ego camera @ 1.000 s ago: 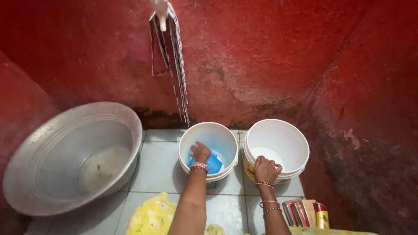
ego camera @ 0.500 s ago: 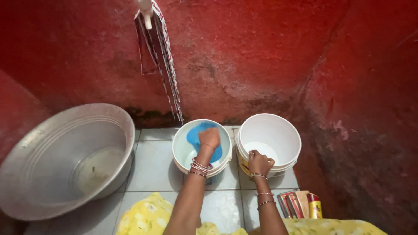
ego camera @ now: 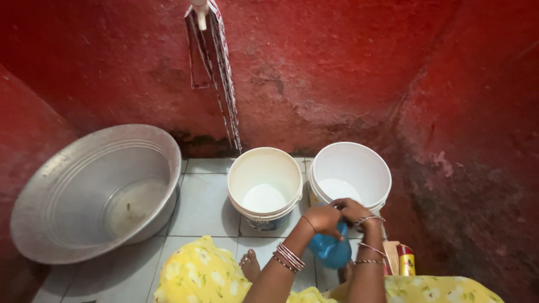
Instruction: The person scoops water from a white bucket using a blue plastic scoop and pours it into a second white bucket. The person repeats this scooping and pouring action multiple times to transfer water between the two containers.
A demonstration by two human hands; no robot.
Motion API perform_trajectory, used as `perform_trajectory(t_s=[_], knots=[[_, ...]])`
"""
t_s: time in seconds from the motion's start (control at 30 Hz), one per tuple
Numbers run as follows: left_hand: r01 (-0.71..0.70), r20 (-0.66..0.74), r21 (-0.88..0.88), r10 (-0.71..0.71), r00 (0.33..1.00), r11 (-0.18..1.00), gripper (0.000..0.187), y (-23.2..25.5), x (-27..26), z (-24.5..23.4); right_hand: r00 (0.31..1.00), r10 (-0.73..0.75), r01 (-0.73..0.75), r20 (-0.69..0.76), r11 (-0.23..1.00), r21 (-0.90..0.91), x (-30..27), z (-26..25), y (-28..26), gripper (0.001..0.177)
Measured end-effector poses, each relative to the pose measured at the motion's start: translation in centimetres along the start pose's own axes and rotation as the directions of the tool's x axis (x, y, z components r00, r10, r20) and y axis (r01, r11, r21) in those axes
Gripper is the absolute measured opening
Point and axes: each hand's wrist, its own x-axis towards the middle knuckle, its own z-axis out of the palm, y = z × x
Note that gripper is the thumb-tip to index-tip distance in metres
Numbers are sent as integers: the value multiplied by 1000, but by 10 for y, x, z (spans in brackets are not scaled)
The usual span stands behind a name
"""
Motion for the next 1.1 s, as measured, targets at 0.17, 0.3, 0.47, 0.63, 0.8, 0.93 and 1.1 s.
perform_trajectory(t_s=[0.17,0.3,0.47,0.63,0.8,0.93,1.1], knots=[[214,-26,48,-213,977,976,41,-38,13,21,999,-16,1,-33,918,-397,48,71,51,40],[344,-119,-38,-346,931,938,41,-60,10,30,988,19,-89,-152,876,-474,53,96,52,59],[282,-60,-20,-283,957,959,46,-89,29,60,927,230,-343,-297,839,-422,44,97,45,74],[254,41,21,-254,966,967,45,-93,30,70,876,110,-285,-469,903,-320,37,115,49,56],[112,-425,-395,-290,858,912,32,-70,6,13,982,190,-187,-25,923,-337,36,68,29,52],[79,-681,-367,-326,656,927,30,-66,-12,-10,987,67,-79,-149,994,-75,-5,1,-7,45],[189,-725,-272,-330,604,944,43,-75,-27,-3,754,-19,156,-657,976,150,-64,-51,-27,44]])
